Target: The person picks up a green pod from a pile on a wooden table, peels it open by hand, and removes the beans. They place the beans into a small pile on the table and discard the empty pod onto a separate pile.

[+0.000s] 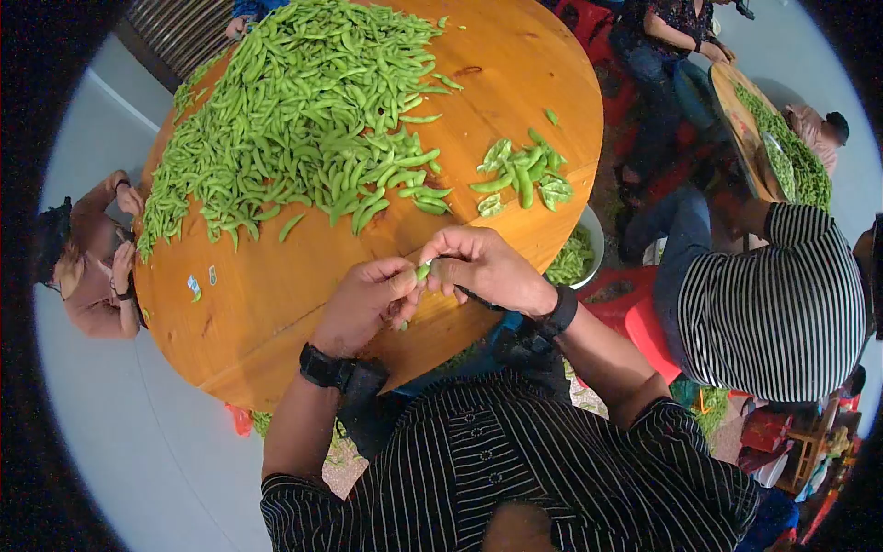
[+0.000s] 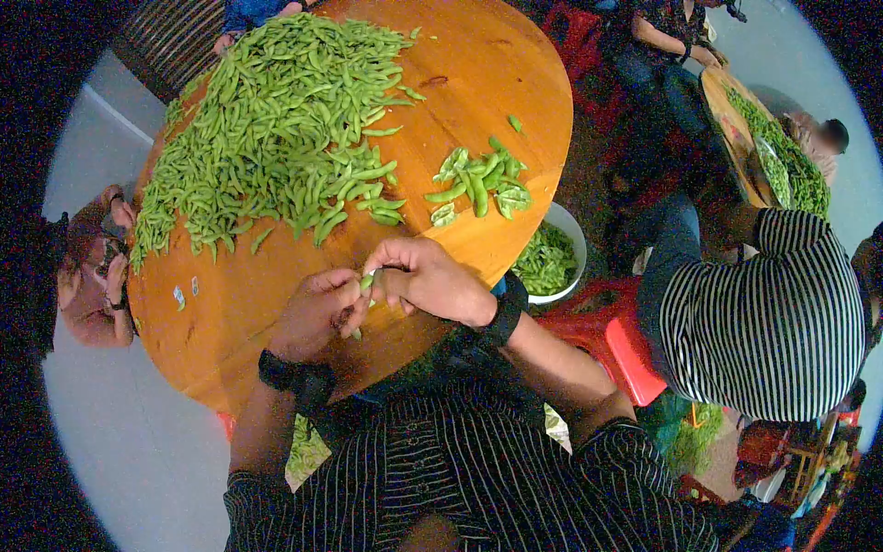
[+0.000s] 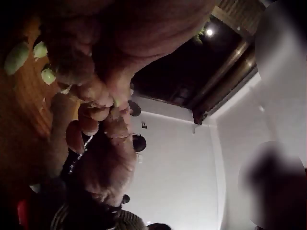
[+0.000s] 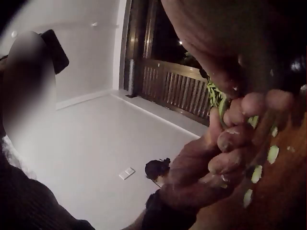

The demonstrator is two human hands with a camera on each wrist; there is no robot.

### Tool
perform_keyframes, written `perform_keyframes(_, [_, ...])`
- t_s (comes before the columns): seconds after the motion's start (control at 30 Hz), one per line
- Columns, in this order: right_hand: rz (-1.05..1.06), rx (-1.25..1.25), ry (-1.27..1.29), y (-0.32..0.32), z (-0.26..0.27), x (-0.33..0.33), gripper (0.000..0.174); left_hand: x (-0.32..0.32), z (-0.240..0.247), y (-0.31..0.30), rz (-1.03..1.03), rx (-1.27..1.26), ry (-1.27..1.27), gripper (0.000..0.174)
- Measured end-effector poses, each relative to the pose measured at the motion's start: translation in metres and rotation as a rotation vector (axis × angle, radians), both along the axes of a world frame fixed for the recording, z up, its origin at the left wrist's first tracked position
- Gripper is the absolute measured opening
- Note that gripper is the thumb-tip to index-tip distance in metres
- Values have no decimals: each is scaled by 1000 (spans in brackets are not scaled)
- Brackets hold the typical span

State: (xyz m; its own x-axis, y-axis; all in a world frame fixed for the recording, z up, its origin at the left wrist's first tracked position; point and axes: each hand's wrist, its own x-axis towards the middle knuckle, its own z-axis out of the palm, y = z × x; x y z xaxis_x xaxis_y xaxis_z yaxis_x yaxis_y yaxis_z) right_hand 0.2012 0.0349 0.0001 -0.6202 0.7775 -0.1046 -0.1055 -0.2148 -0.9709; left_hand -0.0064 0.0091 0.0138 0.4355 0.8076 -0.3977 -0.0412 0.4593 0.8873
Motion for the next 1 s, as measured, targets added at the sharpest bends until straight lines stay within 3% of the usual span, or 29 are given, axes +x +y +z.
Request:
perform_keyframes(0.07, [-31,29,-86,1,2,0,12,3,0,0,10,4,-2,18])
perform_keyframes(0.13, [-53,68,-127,-1,4,-1,12,8,1,-1,72,116,222,16])
perform_keyframes(0.2, [-72,109,-167,-3,9,-1,11,11,2,-4,97,150,255,15])
perform_keyframes(0.3, [-59,223,-289,-6,13,0,17,12,2,-6,122,207,328,13])
perform_keyframes(0.37, [-126,458,-316,-6,2,-2,17,14,3,-7,121,232,368,13])
perform_keyframes(0.47, [-139,517,-415,-8,8,-2,18,17,3,-10,136,354,463,13])
perform_keyframes(0.53, [-160,560,-416,-9,7,-4,18,20,-3,-11,133,841,664,13])
perform_keyframes(0.67, [-156,583,-380,-9,10,-4,13,20,-7,-10,157,983,659,12])
perform_keyframes(0.73, [-174,556,-323,-8,4,-6,11,15,-3,-10,132,276,397,17])
perform_keyframes(0.8, [-192,532,-262,-6,-1,-8,9,6,-1,-5,83,173,280,17])
perform_keyframes(0.87, [-125,372,-46,-4,-4,-9,10,2,0,-2,35,68,164,18])
perform_keyframes(0.93, [-87,249,5,-4,5,-9,12,1,0,-3,59,-116,-116,20])
perform_keyframes(1.0, [-48,128,54,-4,8,-7,13,1,-4,-2,73,-156,-143,20])
